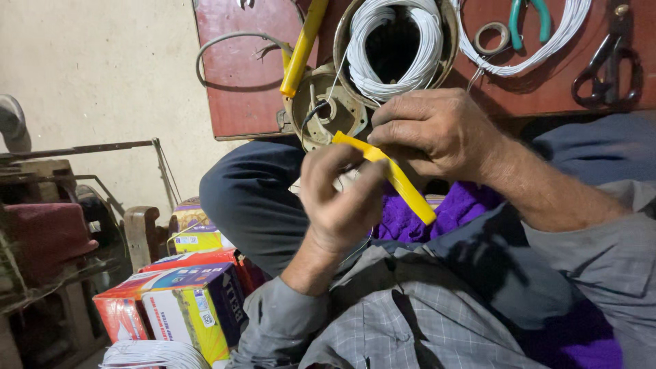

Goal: The person sits cross-legged and wraps electrical tape around a wire connection on a motor housing. They then cut a piece of yellow plastic conduit with scissors and slide it over the wires, followed by wrapping additional tape around the junction.

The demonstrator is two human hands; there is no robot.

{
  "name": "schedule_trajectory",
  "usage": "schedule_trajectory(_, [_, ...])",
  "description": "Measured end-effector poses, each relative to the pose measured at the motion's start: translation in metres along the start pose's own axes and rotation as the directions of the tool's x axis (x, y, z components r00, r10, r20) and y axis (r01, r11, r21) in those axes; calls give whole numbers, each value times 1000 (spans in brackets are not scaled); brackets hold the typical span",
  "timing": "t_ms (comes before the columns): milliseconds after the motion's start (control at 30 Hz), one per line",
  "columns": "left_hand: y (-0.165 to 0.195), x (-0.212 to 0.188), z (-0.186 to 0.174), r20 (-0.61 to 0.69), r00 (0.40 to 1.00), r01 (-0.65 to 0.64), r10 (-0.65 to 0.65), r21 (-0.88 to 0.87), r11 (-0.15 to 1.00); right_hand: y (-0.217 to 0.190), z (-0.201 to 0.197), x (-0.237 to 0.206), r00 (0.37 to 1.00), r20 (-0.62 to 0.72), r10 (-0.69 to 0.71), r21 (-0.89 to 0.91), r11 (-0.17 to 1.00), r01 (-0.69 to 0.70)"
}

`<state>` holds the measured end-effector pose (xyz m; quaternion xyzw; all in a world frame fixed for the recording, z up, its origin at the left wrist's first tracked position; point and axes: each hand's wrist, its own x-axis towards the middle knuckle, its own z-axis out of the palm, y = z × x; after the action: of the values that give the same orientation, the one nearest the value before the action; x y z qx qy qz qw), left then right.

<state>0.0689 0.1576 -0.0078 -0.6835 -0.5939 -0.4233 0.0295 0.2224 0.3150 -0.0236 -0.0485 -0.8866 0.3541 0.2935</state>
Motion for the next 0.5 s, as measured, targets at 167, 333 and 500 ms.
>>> schedule_trajectory(167, [-30,20,6,242,670,685,-701,-565,460,2,-2,-4,1000,-20,-17,-43,999,16])
schedule_trajectory(333, [-52,15,11,489,510,785,-708,-601,151,-1,-1,-3,999,-18,-41,-94,995,39])
schedule_trajectory(500, [-55,13,12,469,526,786,-710,-587,194,-10,1,5,999,4,-43,-125,991,43])
